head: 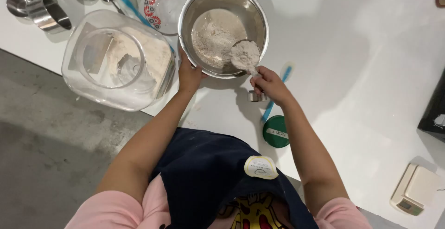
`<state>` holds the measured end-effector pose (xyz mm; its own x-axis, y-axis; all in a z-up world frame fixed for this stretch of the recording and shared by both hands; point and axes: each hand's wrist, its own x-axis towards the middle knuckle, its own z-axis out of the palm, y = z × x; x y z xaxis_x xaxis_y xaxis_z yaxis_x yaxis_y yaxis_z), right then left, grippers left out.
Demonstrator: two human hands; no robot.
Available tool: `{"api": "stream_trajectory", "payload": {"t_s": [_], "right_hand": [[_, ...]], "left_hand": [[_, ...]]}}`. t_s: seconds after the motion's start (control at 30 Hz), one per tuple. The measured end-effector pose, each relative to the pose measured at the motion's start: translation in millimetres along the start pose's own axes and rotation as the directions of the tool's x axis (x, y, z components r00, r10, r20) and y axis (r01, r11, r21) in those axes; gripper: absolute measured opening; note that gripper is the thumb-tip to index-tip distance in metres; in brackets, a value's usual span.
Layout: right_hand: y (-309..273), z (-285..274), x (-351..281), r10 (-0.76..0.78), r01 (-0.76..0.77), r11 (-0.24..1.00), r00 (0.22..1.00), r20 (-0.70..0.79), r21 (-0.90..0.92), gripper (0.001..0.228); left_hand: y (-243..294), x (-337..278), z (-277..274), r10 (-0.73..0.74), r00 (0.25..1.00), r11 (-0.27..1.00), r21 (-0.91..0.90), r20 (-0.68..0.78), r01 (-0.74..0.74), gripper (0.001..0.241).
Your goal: Measuring various dry ingredients using measuring cups and spoons and adding them to a mixing bowl.
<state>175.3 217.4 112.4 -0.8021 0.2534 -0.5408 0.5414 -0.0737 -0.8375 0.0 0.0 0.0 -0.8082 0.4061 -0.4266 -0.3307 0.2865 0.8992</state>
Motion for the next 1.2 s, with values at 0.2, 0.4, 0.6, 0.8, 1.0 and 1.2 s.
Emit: {"api": "stream_trajectory", "payload": {"t_s": [0.2, 0.4, 0.6, 0.8, 1.0, 1.2], "right_hand": [[38.7, 25.4, 26.3, -0.594, 0.177, 0.586, 0.758, -0.271, -0.79, 0.035], [50.6, 22.5, 31.3, -0.743, 0.136, 0.398, 0.627, -0.232, -0.907, 0.05], [53.0, 11.9, 26.7, -0.777, 0.125, 0.441, 0.549, -0.308, -0.889, 0.049], [56.1, 3.8, 19.6, -0.783, 0.074, 0.447, 0.515, -0.35, -0.891, 0.043], [64.3, -2.9, 11.8, -0.758, 0.101, 0.49, 0.54, -0.365, -0.866, 0.046], [66.9, -1.5, 12.3, -0.71, 0.089, 0.498, 0.613, -0.347, -0.862, 0.047]], "left_hand": [[22.4, 1.4, 2.4, 0.078, 0.996, 0.997, -0.028, 0.054, -0.077, 0.098], [8.6, 9.9, 12.8, 0.111, 0.989, 0.994, -0.036, 0.097, -0.108, 0.098], [-7.1, 22.8, 17.7, 0.159, 0.975, 0.987, -0.04, 0.154, -0.155, 0.097], [10.6, 19.2, 23.9, 0.157, 0.971, 0.987, -0.071, 0.18, -0.147, 0.096], [23.9, 13.5, 23.3, 0.145, 0.973, 0.989, -0.011, 0.178, -0.145, 0.095], [26.6, 12.2, 25.6, 0.087, 0.985, 0.996, -0.022, 0.147, -0.084, 0.095]]}}
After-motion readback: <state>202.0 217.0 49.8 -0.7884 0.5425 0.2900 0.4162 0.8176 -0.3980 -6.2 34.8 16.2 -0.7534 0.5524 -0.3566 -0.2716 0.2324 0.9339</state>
